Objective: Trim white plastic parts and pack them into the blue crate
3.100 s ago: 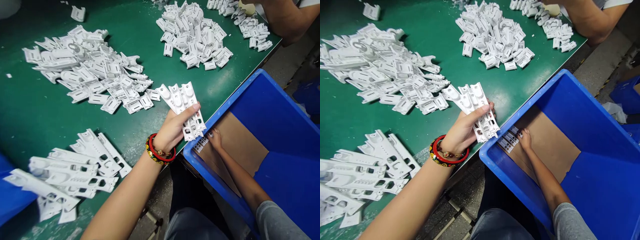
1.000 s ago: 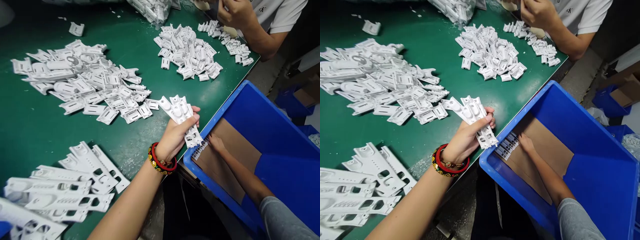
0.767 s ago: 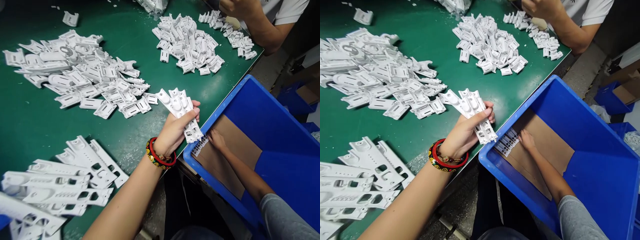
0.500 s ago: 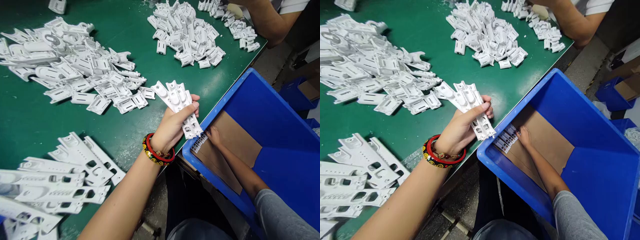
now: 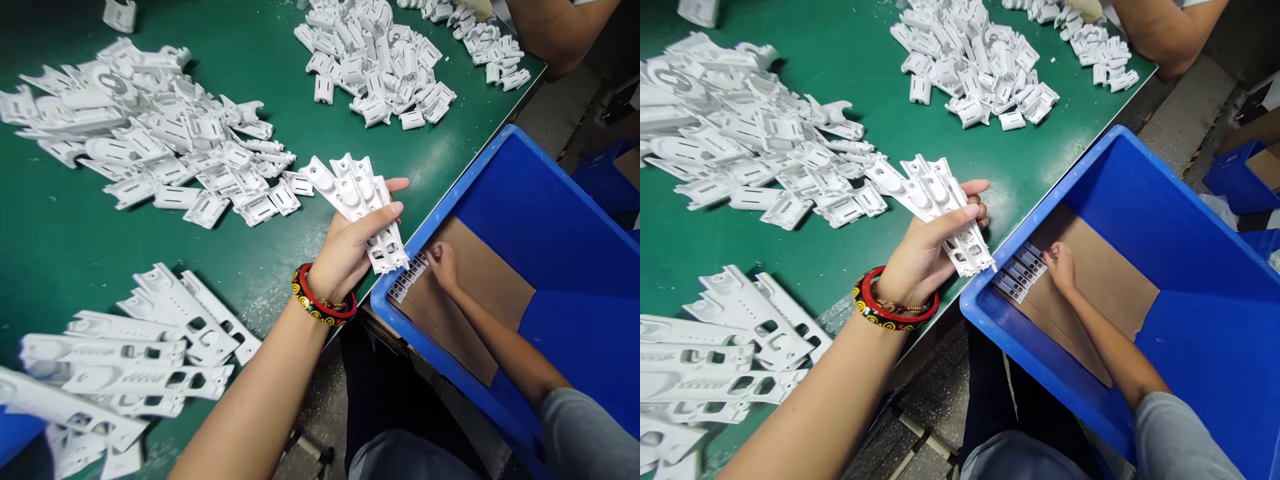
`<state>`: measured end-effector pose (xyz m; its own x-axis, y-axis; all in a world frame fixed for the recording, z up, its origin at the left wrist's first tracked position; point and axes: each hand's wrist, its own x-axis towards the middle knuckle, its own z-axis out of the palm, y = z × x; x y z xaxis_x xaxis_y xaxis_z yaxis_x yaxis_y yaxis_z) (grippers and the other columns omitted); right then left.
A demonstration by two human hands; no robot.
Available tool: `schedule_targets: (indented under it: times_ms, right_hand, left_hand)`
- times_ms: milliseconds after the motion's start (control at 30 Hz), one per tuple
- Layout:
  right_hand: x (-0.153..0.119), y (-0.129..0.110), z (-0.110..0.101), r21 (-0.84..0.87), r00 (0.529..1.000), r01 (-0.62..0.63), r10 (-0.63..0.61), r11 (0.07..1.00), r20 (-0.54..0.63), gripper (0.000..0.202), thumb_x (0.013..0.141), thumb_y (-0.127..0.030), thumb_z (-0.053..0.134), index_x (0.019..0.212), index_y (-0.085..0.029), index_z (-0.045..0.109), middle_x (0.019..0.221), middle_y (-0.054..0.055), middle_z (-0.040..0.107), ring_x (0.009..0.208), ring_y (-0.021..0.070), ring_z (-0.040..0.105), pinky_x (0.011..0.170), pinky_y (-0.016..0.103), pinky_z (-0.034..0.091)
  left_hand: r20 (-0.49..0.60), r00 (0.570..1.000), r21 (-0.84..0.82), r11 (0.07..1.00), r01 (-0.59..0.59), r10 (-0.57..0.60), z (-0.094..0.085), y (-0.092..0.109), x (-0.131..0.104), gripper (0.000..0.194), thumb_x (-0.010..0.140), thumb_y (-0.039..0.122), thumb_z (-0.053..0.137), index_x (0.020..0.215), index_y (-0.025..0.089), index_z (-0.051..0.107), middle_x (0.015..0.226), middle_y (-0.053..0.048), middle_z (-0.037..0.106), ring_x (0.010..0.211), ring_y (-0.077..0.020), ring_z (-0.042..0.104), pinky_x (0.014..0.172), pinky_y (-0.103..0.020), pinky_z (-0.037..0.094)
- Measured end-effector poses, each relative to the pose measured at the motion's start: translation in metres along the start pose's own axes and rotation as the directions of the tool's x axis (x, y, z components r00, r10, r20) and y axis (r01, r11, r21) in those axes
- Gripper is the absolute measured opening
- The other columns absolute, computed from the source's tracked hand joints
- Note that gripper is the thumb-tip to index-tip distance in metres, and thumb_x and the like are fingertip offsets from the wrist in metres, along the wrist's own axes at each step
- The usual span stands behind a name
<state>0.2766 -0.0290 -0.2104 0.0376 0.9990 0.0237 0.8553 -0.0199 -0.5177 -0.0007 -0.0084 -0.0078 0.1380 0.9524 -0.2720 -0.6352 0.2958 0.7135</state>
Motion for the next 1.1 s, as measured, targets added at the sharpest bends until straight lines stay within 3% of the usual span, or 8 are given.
schedule_targets:
  times_ms: [100, 167, 300, 433, 600, 800, 967, 1100]
  right_hand:
    - [-0.007, -0.047, -0.051, 0.259, 0.967, 0.064, 0.004, 0.964, -0.254, 0.022, 0.086, -0.039, 0.062, 0.087, -0.022, 0.048, 0.079, -0.002, 0.047, 0.072, 0.0154, 0.048, 0.070, 0.030, 0.043]
    - [-0.008, -0.095, -0.084, 0.360, 0.950, 0.216, -0.111, 0.908, -0.290, 0.021, 0.087, -0.038, 0.062, 0.082, -0.022, 0.050, 0.076, -0.002, 0.049, 0.071, 0.0146, 0.049, 0.069, 0.029, 0.043]
    - [-0.003, -0.190, -0.115, 0.440, 0.948, 0.305, -0.315, 0.845, -0.050, 0.013, 0.090, -0.034, 0.059, 0.088, -0.022, 0.063, 0.083, 0.001, 0.061, 0.075, 0.0151, 0.055, 0.069, 0.028, 0.044]
    - [0.005, -0.222, -0.112, 0.524, 0.968, 0.122, -0.217, 0.843, 0.125, 0.017, 0.085, -0.037, 0.065, 0.084, -0.021, 0.069, 0.073, -0.002, 0.063, 0.065, 0.0129, 0.054, 0.063, 0.026, 0.043]
    - [0.010, -0.204, -0.127, 0.695, 0.949, -0.145, -0.100, 0.705, 0.300, 0.027, 0.078, -0.046, 0.072, 0.081, -0.019, 0.072, 0.076, 0.000, 0.068, 0.068, 0.0140, 0.058, 0.065, 0.026, 0.046]
    - [0.002, -0.123, -0.137, 0.639, 0.988, -0.114, 0.156, 0.761, -0.010, 0.034, 0.084, -0.055, 0.061, 0.083, -0.021, 0.068, 0.070, -0.001, 0.059, 0.067, 0.0135, 0.052, 0.065, 0.026, 0.042]
    - [-0.008, -0.020, -0.069, 0.369, 0.952, -0.296, 0.305, 0.881, 0.034, 0.053, 0.078, -0.068, 0.050, 0.087, -0.018, 0.064, 0.070, 0.002, 0.060, 0.066, 0.0179, 0.053, 0.062, 0.029, 0.042]
    - [-0.003, 0.017, -0.005, 0.319, 0.954, -0.299, 0.274, 0.899, 0.121, 0.041, 0.077, -0.059, 0.053, 0.079, -0.019, 0.063, 0.083, 0.008, 0.068, 0.081, 0.0235, 0.059, 0.077, 0.035, 0.046]
  left_hand:
    - [0.015, 1.000, -0.002, 1.000, 0.001, -0.001, -0.001, -0.002, 0.001, 0.031, 0.069, 0.020, 0.079, 0.100, 0.019, 0.072, 0.078, 0.000, 0.063, 0.070, -0.0136, 0.060, 0.066, -0.026, 0.048]
    - [0.012, 1.000, -0.010, 1.000, -0.011, 0.011, -0.001, -0.002, 0.002, 0.030, 0.067, 0.019, 0.080, 0.097, 0.019, 0.073, 0.078, 0.000, 0.063, 0.071, -0.0131, 0.059, 0.066, -0.026, 0.048]
    - [0.009, 1.000, -0.024, 0.999, -0.030, 0.030, 0.002, -0.002, 0.001, 0.028, 0.065, 0.019, 0.081, 0.091, 0.018, 0.072, 0.073, 0.001, 0.062, 0.066, -0.0115, 0.058, 0.062, -0.024, 0.048]
    - [-0.004, 0.999, -0.010, 0.999, -0.041, 0.041, 0.007, -0.002, -0.002, 0.030, 0.067, 0.023, 0.081, 0.094, 0.017, 0.070, 0.073, 0.001, 0.064, 0.067, -0.0121, 0.060, 0.065, -0.025, 0.051]
    - [0.053, 0.999, -0.007, 1.000, 0.002, -0.001, 0.011, -0.006, -0.002, 0.033, 0.070, 0.036, 0.079, 0.095, 0.017, 0.068, 0.082, -0.002, 0.068, 0.072, -0.0131, 0.064, 0.070, -0.026, 0.054]
    - [-0.003, 0.999, -0.033, 0.999, -0.034, 0.034, 0.008, -0.002, 0.003, 0.033, 0.065, 0.040, 0.083, 0.079, 0.018, 0.063, 0.076, 0.001, 0.062, 0.068, -0.0096, 0.060, 0.060, -0.020, 0.053]
    - [-0.030, 1.000, -0.133, 0.991, 0.004, -0.008, 0.009, 0.003, 0.004, 0.039, 0.060, 0.037, 0.087, 0.069, 0.018, 0.054, 0.063, 0.007, 0.046, 0.057, -0.0054, 0.048, 0.054, -0.017, 0.049]
    - [0.023, 0.998, -0.130, 0.990, 0.062, -0.059, 0.010, 0.005, 0.002, 0.036, 0.063, 0.035, 0.086, 0.069, 0.019, 0.054, 0.059, 0.008, 0.039, 0.051, -0.0047, 0.041, 0.046, -0.016, 0.041]
